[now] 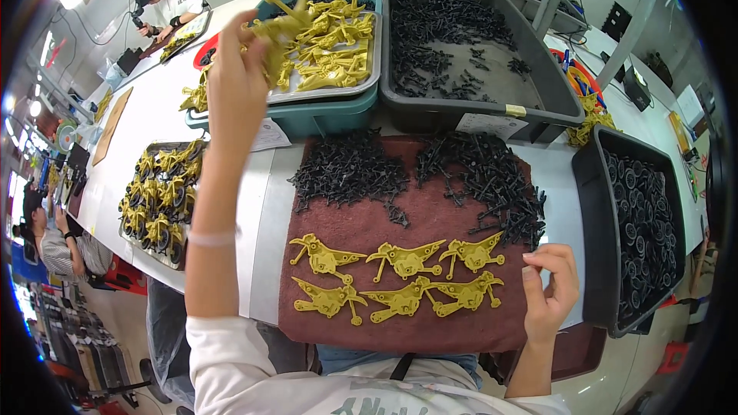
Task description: The person places an assembled toy motorcycle onto a tray, arranges toy motorcycle frame pieces on a towel, takes wheel pieces from a bin, and attaches the wheels onto the motorcycle frames by hand.
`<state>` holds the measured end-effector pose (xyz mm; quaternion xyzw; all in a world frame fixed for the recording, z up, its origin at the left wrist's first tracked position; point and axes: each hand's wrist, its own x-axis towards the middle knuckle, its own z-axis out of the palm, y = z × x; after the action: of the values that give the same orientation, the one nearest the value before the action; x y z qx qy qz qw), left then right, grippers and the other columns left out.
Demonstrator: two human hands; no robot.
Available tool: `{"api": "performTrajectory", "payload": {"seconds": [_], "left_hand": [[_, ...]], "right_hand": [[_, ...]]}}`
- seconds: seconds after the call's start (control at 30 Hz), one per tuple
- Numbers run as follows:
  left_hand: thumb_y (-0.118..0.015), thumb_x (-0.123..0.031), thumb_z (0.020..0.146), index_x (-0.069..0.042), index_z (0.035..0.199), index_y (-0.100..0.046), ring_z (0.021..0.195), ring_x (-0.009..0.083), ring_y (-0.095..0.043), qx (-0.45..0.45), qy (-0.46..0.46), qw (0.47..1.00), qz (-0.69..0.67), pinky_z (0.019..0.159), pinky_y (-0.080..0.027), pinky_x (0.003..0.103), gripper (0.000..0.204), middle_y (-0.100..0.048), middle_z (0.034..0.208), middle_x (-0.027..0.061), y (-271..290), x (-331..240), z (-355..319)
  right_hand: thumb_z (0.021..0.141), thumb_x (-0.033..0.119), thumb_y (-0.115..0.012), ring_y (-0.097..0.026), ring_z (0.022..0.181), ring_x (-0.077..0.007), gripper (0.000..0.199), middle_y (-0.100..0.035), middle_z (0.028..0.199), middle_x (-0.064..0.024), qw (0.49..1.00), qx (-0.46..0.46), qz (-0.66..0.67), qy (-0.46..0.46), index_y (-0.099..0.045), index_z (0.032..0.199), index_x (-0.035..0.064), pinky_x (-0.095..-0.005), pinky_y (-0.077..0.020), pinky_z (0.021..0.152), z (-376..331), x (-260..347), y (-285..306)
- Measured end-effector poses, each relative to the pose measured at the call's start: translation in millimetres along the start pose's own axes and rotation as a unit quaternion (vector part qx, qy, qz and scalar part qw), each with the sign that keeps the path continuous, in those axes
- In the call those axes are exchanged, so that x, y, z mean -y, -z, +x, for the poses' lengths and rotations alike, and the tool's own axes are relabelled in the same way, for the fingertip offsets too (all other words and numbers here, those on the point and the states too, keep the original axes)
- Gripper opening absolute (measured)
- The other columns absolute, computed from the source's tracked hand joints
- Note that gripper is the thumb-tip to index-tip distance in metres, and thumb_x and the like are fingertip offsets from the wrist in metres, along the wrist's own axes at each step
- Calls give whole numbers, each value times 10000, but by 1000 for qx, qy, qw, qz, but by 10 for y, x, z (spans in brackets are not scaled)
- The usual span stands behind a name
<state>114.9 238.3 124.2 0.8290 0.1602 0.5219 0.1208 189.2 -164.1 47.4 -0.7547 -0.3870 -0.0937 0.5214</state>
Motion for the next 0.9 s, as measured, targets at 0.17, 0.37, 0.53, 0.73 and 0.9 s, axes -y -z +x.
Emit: {"api": "performTrajectory", "payload": {"seconds": [0.17, 0.37, 0.53, 0.73, 0.9], "left_hand": [[-608, -6, 817, 58, 1132, -630, 806, 248, -647, 138, -249, 956, -64, 675, -528, 322, 323, -651, 979, 131, 217, -1215, -1177], [-709, -227, 830, 59, 1194, -586, 908, 239, -641, 187, -220, 951, -106, 726, -530, 323, 479, -587, 1084, 160, 480, -1756, -2058], [-684, -513, 834, 52, 1331, -430, 1312, 339, -374, 265, 282, 723, -572, 1066, -332, 422, 795, -386, 1359, 227, 614, -1958, -2230], [-483, -252, 978, 41, 1395, -307, 1266, 203, -400, 370, 396, 550, -636, 1054, -330, 327, 539, -422, 1327, 141, 734, -2026, -2371], [-436, -528, 948, 26, 1311, -392, 1066, 142, -497, 339, 447, 602, -568, 914, -398, 280, 663, -500, 1173, 102, 707, -2201, -2466]], "right_hand": [[866, 328, -717, -582, 958, -196, 653, -513, 1201, -146, 957, 31, 289, -26, -413, 1344, 3, -300, -484, 831, -19, 355, -513], [918, 211, -655, -626, 928, -235, 468, -563, 1169, -190, 950, 78, 294, 72, -468, 1291, -2, -313, -522, 786, -184, 465, -499], [793, 48, -667, -640, 963, -284, 421, -592, 1181, -164, 926, 274, 175, 194, -591, 1205, 8, -364, -521, 783, -168, 631, -289], [713, 59, -723, -639, 904, -254, 266, -621, 1123, -111, 950, 217, 159, 156, -697, 976, 33, -356, -505, 772, -410, 669, -288], [656, 62, -725, -630, 833, -248, 213, -633, 986, -80, 971, 69, 94, 207, -667, 861, 50, -353, -510, 679, -707, 498, -349]]}}
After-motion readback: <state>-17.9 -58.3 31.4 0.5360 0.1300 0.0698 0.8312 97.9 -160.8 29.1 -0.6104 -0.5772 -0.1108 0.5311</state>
